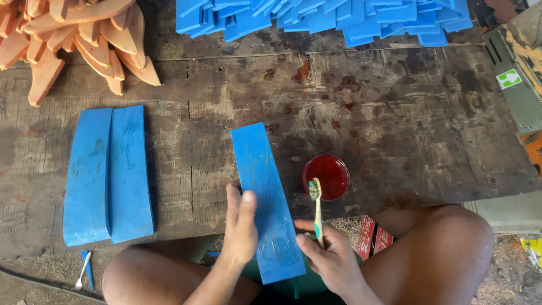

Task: The person repeatedly picks up blue wooden pieces from a stack, dips a toothbrush into a red liquid, and brushes the liquid onto the surface of each piece. After brushing, the person places the treated piece onto a growing stack of finished items.

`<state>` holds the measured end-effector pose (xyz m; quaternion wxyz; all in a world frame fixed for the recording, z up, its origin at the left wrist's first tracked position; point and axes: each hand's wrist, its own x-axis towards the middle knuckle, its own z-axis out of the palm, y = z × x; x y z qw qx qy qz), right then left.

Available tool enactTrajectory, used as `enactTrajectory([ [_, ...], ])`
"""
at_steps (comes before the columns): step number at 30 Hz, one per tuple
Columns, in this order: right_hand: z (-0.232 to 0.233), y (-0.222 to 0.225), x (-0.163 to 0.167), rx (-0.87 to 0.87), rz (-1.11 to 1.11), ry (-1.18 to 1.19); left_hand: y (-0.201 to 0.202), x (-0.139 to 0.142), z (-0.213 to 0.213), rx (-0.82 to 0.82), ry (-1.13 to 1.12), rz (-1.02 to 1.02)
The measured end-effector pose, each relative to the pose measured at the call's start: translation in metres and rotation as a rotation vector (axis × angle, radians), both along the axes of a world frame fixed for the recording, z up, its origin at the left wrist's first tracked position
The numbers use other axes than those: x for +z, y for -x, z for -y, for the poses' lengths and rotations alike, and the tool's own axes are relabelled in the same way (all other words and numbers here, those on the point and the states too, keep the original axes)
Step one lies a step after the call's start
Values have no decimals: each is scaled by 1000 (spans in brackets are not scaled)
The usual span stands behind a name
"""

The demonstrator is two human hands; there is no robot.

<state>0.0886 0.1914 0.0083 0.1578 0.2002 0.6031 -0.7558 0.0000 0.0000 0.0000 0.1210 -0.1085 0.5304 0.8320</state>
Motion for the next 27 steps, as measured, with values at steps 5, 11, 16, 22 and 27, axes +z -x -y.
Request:
enactTrajectory([
  [5, 35, 31, -4, 24, -80, -242, 19, 55, 26, -143, 701, -149],
  [11, 79, 67, -5, 183, -213, -163, 35, 80, 59, -67, 1207, -5],
  [16, 82, 76, -3, 218, -134, -214, 45, 79, 89, 154, 1499, -88],
  [22, 108, 80, -3, 267, -224, -333, 14, 86, 124, 273, 1438, -264],
  [27, 144, 111, 0, 301, -90, -314, -13, 99, 182, 59, 1544, 31],
])
